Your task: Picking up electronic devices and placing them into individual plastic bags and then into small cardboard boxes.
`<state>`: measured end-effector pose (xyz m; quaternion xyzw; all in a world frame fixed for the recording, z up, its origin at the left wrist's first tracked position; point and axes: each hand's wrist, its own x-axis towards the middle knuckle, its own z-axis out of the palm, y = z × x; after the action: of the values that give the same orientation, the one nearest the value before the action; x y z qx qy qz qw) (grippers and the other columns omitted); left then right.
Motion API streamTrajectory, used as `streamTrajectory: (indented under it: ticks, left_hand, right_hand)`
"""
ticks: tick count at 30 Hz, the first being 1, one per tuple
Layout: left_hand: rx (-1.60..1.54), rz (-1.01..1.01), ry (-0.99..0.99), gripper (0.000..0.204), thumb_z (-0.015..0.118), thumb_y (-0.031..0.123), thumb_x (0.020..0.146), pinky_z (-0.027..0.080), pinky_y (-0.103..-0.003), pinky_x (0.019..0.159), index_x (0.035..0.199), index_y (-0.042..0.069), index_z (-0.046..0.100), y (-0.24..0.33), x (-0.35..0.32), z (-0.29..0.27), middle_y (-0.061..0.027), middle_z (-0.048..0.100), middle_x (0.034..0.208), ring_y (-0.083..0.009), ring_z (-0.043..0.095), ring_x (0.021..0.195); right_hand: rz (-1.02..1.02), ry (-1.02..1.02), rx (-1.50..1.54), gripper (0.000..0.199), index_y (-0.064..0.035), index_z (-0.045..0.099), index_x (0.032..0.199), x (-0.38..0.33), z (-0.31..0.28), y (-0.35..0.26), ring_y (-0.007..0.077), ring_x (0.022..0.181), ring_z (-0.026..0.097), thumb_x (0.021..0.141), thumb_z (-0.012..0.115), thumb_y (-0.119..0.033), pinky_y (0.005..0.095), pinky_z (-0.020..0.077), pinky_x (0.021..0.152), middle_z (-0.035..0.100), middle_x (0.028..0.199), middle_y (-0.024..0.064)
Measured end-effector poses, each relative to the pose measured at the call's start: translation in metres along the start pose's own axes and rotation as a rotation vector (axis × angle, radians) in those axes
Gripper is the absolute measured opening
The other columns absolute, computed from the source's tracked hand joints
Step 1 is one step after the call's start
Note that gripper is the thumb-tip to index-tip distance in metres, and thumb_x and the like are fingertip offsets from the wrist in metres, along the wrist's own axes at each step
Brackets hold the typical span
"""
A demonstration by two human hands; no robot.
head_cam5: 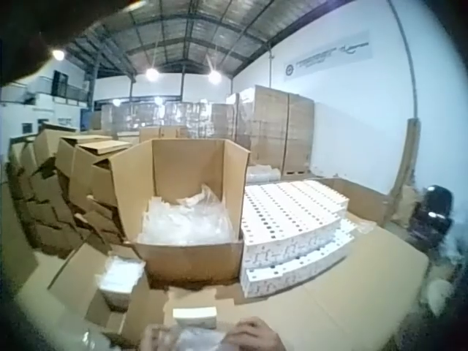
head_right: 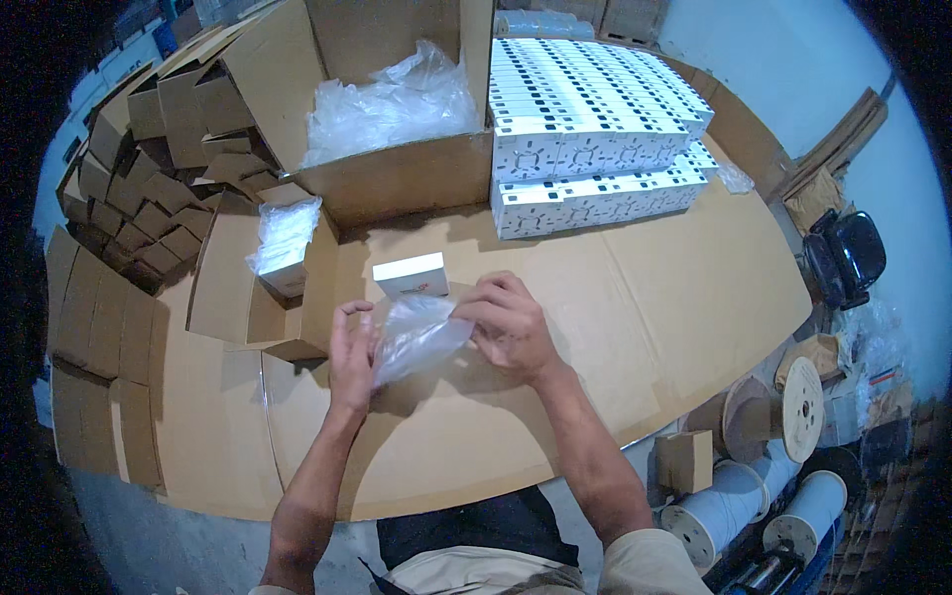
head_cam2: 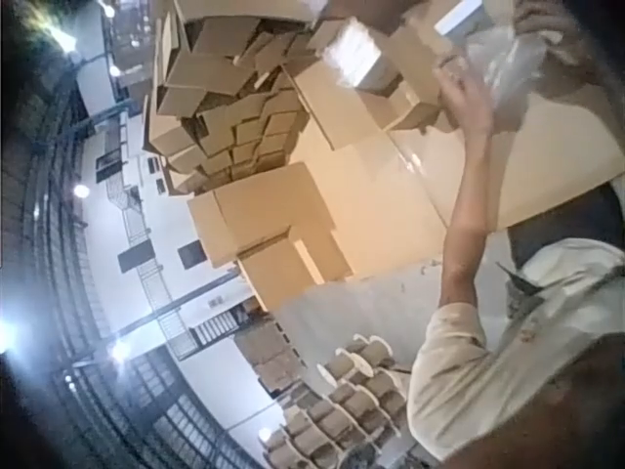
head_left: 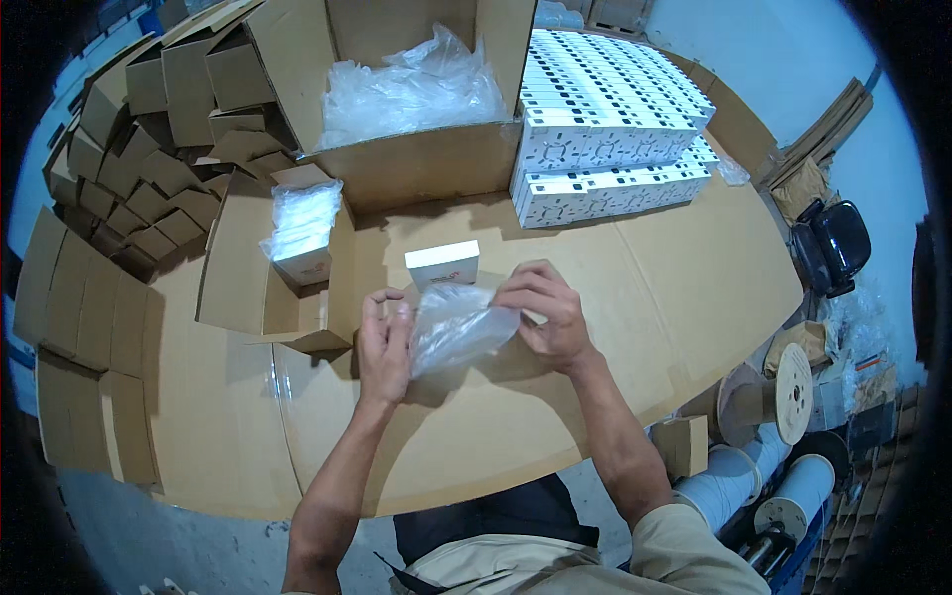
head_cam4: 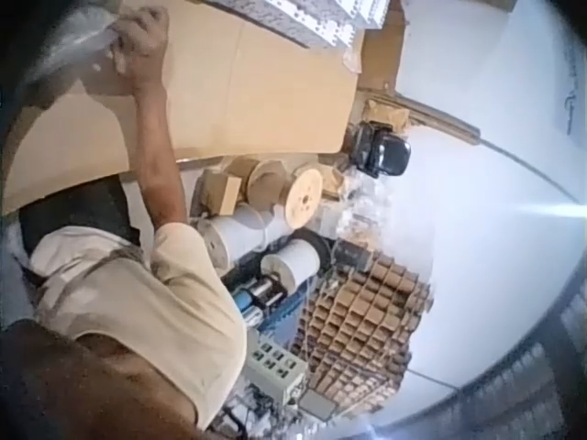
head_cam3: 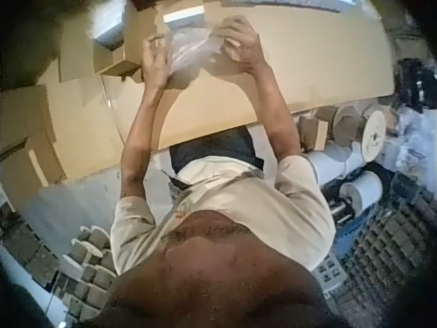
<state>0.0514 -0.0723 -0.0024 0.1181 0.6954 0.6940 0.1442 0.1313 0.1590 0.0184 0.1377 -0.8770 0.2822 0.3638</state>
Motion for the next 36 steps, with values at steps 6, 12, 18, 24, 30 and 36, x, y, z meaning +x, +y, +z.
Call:
streamTrajectory:
  ticks: [6,12,18,24,30,36]
  left_hand:
    - [0.118,0.560,0.031,0.037,0.059,0.036,0.100,0.039,-0.028,0.063,0.114,0.002,0.063,0.008,0.002,-0.006,0.0011,0.055,0.081,-0.0104,0.048,0.070]
    - [0.227,0.273,-0.109,0.028,0.073,0.019,0.094,0.049,-0.027,0.070,0.113,0.001,0.065,0.010,-0.010,-0.001,-0.0008,0.064,0.089,-0.0114,0.061,0.082]
    - [-0.255,0.191,-0.007,0.015,0.062,0.014,0.102,0.050,-0.021,0.066,0.112,0.003,0.062,0.005,-0.003,0.013,0.0011,0.062,0.088,-0.0067,0.059,0.075]
    - [-0.281,0.122,-0.023,0.016,0.055,0.017,0.106,0.045,-0.021,0.058,0.113,0.004,0.061,0.003,-0.006,0.017,0.0030,0.058,0.084,-0.0034,0.052,0.069]
    - [-0.041,0.187,0.123,0.015,0.054,0.016,0.106,0.038,-0.021,0.055,0.112,0.005,0.062,-0.002,-0.002,0.018,0.0032,0.057,0.082,-0.0018,0.047,0.068]
    - [0.060,0.289,0.145,0.017,0.058,0.018,0.105,0.038,-0.022,0.054,0.109,0.003,0.063,-0.002,-0.001,0.016,0.0018,0.058,0.082,-0.0028,0.049,0.070]
  right_hand:
    - [0.420,-0.133,0.422,0.014,-0.0029,0.076,0.095,-0.004,0.001,-0.001,0.0180,0.067,0.062,0.083,0.070,0.001,0.0319,0.0496,0.066,0.070,0.076,0.0083]
    - [0.562,-0.252,0.420,0.010,0.0013,0.074,0.092,-0.001,-0.003,-0.006,0.0126,0.061,0.058,0.091,0.068,-0.007,0.0299,0.0466,0.059,0.067,0.070,0.0097]
    - [0.776,-0.449,0.618,0.016,0.0024,0.072,0.093,-0.003,-0.001,-0.006,0.0098,0.067,0.058,0.093,0.070,-0.014,0.0286,0.0482,0.063,0.068,0.073,0.0043]
    - [0.881,-0.197,0.862,0.025,0.0023,0.072,0.109,-0.005,0.018,-0.014,0.0095,0.081,0.062,0.095,0.073,-0.018,0.0270,0.0515,0.073,0.071,0.090,0.0033]
    - [0.919,-0.009,0.973,0.023,0.0035,0.070,0.114,-0.006,0.035,-0.013,0.0089,0.085,0.064,0.097,0.069,-0.012,0.0262,0.0524,0.077,0.072,0.096,0.0038]
    - [0.887,0.007,0.989,0.018,0.0009,0.067,0.108,-0.008,0.035,-0.016,0.0062,0.084,0.061,0.102,0.063,-0.016,0.0227,0.0502,0.075,0.067,0.088,0.0006]
